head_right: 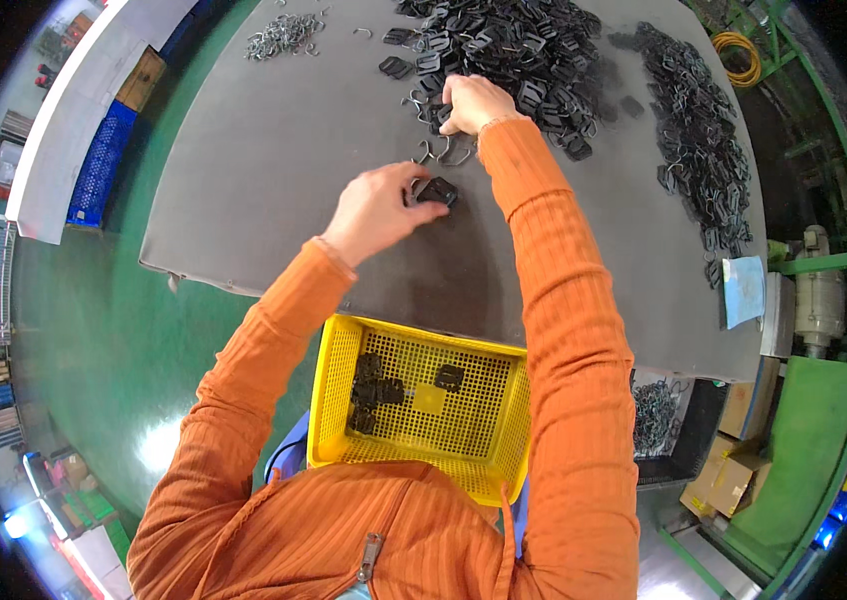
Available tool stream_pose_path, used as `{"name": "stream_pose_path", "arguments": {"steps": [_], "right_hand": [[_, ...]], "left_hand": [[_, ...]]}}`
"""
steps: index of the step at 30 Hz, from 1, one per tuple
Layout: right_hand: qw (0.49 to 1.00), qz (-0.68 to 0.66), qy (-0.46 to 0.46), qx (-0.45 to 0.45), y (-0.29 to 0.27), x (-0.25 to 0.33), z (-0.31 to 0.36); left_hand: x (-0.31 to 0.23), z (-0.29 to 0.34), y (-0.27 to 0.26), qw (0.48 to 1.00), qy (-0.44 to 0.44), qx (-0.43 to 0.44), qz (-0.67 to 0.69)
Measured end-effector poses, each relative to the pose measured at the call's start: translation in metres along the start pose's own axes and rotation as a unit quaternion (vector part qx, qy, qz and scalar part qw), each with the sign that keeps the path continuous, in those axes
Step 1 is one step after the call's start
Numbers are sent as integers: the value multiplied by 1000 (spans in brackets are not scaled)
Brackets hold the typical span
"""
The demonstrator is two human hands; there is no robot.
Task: The person sets down a plastic basket, attaches metal hooks to plastic buckles by hand, and places the assembled buckles into the basket.
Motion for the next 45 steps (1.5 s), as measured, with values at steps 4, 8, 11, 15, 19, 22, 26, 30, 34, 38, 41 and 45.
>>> {"name": "stream_pose_path", "arguments": {"steps": [4, 8, 11, 15, 19, 22, 26, 30, 34, 38, 41, 45], "right_hand": [[994, -57, -56, -74, -5, 0, 24], [953, -281, -106, -50, -8, -9, 104], [944, -300, -132, 44, 22, -5, 169], [925, -302, -180, 144, 43, 33, 221], [946, -233, -95, -207, 41, -29, 179], [967, -85, 2, -241, 65, -45, 122], [961, -15, -20, -276, 78, -17, 93], [959, -120, -102, -234, 86, 1, 114], [929, -206, -100, -290, 73, 13, 149], [955, 46, -146, -252, 89, 91, 143], [951, 133, -161, -230, 98, 99, 120], [953, 121, -17, -276, 97, 17, 118]], "left_hand": [[-5, -7, 16, 996, -33, 3, -83], [-6, -3, 18, 1000, 16, 9, -14], [-13, 26, 16, 974, 8, 215, 76], [-34, 75, 13, 927, 132, 347, 61], [-20, 16, -8, 972, 229, 14, 43], [24, -51, 1, 966, 205, -144, -70], [43, -75, 16, 973, 86, -118, -178], [21, -32, 35, 980, 171, -39, -92], [2, 12, 14, 976, 181, -82, 91], [26, 27, -37, 914, 93, -246, 309], [22, 33, -48, 923, 111, -250, 270], [18, 54, -48, 954, 103, -223, 174]]}}
Point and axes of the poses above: each hand's wrist, its own z-axis away from the middle knuckle, its own y-axis out of the palm, x = y × z, the point moved 5 cm from there along -z, towards the middle knuckle, and after that the axes turned 11 degrees about x, right-handed, at the moved point
